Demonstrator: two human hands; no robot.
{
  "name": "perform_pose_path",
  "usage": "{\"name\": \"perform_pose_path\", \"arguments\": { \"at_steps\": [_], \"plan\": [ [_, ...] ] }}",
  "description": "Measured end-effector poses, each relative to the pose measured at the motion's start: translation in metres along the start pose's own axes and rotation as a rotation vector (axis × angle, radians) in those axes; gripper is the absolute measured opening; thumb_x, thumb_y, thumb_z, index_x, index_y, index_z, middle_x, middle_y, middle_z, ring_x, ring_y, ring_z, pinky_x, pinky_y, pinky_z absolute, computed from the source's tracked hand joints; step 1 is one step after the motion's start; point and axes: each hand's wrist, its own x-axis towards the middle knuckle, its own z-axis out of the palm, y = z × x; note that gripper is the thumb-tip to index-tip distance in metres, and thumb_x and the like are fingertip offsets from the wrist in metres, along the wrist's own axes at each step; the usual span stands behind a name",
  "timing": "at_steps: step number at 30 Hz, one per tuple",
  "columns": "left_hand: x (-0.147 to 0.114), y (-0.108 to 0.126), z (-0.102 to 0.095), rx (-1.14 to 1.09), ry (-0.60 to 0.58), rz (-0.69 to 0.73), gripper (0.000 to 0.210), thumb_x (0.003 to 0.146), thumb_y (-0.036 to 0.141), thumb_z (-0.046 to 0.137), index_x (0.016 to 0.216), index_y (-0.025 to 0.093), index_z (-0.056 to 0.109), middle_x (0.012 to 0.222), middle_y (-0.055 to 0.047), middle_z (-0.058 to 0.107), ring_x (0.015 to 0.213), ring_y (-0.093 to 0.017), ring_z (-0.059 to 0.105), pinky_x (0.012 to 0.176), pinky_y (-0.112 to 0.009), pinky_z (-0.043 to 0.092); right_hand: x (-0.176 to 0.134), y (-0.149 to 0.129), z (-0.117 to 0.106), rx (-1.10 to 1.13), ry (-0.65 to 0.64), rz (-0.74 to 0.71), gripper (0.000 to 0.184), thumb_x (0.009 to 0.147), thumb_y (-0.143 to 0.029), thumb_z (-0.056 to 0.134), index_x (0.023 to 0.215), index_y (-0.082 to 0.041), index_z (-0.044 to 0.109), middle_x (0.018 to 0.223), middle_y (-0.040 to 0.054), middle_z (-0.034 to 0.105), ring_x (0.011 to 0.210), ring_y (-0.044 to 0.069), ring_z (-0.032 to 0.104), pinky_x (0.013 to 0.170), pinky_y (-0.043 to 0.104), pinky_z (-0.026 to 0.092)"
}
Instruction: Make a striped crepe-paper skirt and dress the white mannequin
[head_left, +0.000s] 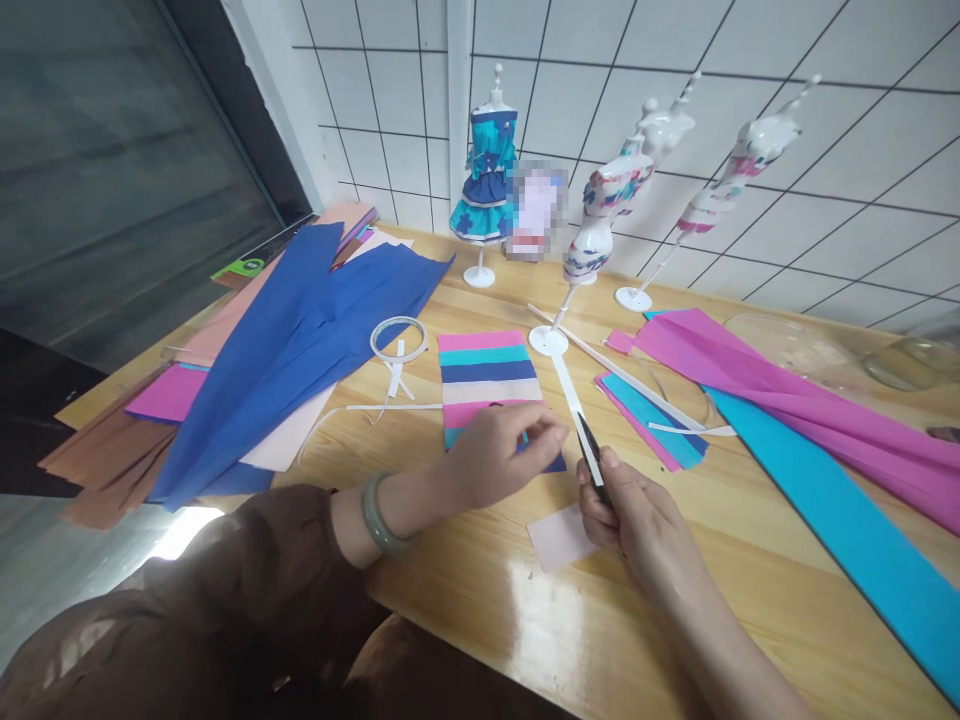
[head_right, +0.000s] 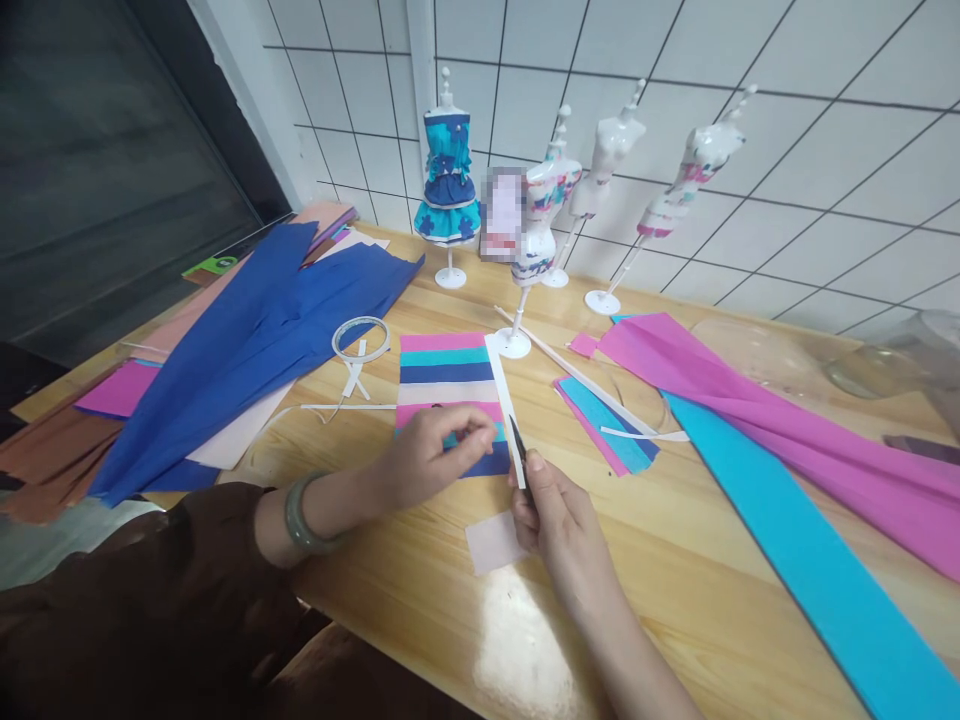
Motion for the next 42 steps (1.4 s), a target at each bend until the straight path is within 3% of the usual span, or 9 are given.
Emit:
{"name": "perform_pose_path", "arguments": {
  "at_steps": [3, 6, 25, 35, 42],
  "plan": [
    [0.007, -0.005, -0.002, -0.448, 0.004, -0.228, 0.022, 0.084, 0.035, 0.051, 0.083, 0.014, 0.057, 0.079, -0.005, 0.064, 0.072, -0.012, 0.058, 0.066, -0.026, 0.044, -0.001, 0.002, 0.001, -0.035, -0.010, 0.001, 0.042, 0.083, -0.059, 0.045, 0.073, -0.018, 0.048, 0.049, -0.0088, 0.026, 0.041, 0.005, 0.019, 0.042, 0.022, 0.011],
    [0.011, -0.007, -0.003, -0.626, -0.047, -0.301, 0.021, 0.077, 0.032, 0.060, 0.077, 0.012, 0.058, 0.074, -0.005, 0.064, 0.064, -0.010, 0.056, 0.063, -0.025, 0.044, -0.001, 0.003, 0.002, -0.093, -0.017, -0.002, 0.043, 0.083, -0.060, 0.045, 0.074, -0.018, 0.049, 0.050, -0.0084, 0.026, 0.042, 0.006, 0.021, 0.042, 0.022, 0.013],
    [0.010, -0.005, -0.003, -0.706, -0.013, -0.329, 0.019, 0.072, 0.028, 0.067, 0.071, 0.010, 0.059, 0.068, -0.004, 0.063, 0.062, -0.009, 0.056, 0.064, -0.025, 0.045, -0.003, 0.002, 0.003, -0.139, -0.083, -0.015, 0.044, 0.084, -0.061, 0.039, 0.081, -0.019, 0.050, 0.050, -0.0071, 0.030, 0.043, 0.009, 0.025, 0.043, 0.024, 0.017],
    [0.011, -0.010, -0.002, -0.734, -0.019, -0.352, 0.022, 0.070, 0.030, 0.068, 0.071, 0.010, 0.058, 0.068, -0.004, 0.063, 0.062, -0.009, 0.056, 0.065, -0.026, 0.045, 0.000, 0.005, 0.001, -0.008, -0.076, 0.059, 0.045, 0.083, -0.061, 0.041, 0.081, -0.018, 0.052, 0.048, -0.0080, 0.031, 0.039, 0.007, 0.019, 0.041, 0.023, 0.013],
    [0.012, -0.014, -0.004, -0.777, 0.018, -0.334, 0.023, 0.069, 0.031, 0.069, 0.070, 0.011, 0.058, 0.067, -0.002, 0.062, 0.065, -0.010, 0.057, 0.068, -0.027, 0.045, 0.002, 0.004, -0.003, 0.004, -0.084, 0.084, 0.047, 0.081, -0.063, 0.041, 0.079, -0.018, 0.052, 0.047, -0.0077, 0.034, 0.036, 0.006, 0.022, 0.038, 0.023, 0.016]
  ]
}}
